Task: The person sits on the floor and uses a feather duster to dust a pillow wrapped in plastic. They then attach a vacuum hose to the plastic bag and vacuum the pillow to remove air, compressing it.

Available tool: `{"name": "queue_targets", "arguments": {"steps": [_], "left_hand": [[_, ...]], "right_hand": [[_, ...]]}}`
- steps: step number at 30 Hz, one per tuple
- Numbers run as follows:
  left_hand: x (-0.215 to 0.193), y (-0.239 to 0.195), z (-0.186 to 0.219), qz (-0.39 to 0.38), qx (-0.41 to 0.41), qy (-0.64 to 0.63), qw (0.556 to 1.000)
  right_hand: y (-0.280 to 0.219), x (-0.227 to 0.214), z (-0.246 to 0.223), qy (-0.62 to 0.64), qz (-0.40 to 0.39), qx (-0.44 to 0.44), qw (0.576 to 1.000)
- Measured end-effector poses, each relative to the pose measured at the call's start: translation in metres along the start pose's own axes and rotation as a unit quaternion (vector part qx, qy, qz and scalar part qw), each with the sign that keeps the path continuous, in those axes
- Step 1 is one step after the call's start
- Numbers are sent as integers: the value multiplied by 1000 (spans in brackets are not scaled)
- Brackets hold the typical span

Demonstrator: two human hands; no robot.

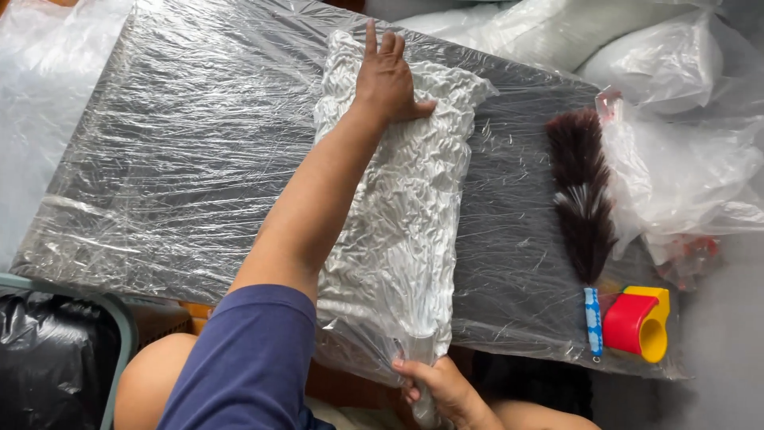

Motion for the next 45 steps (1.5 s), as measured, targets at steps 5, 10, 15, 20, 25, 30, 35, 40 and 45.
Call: {"name": "queue_targets", "arguments": {"steps": [5,10,15,20,25,30,35,40,45], "left_hand": [[-18,-28,23,-13,101,-220,970],[-9,-20,51,-15,31,-71,997],[-1,-1,78,-27,37,47,998],[-8,-3,91,-69,81,-71,992],[-2,-6,94,-53,76,-25,995],[-7,3,93,-78,62,-41,994],[-26,33,36,-94,15,-244,965],[18,48,-71,-107,-42,-132,985],[50,58,-71,-64,-37,-149,986]], "right_hand": [[0,-2,5,6,-12,8,1000],[4,-5,8,-28,-26,3,999],[1,3,0,-22,-31,4,999],[-1,1,2,2,-30,18,999],[7,-3,13,22,-55,7,998],[3,0,2,-11,-43,-1,999],[5,3,0,21,-12,10,1000],[5,7,-6,41,-60,0,997],[12,-8,7,28,-51,41,997]]}}
Point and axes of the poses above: each hand's wrist, its own y-axis towards the middle knuckle, its own x-axis out of the palm, z = x × y, the point moved 4 cm from there along y, towards the middle knuckle, and after that the axes turned 13 degrees about -x, right-handed, at the moved point
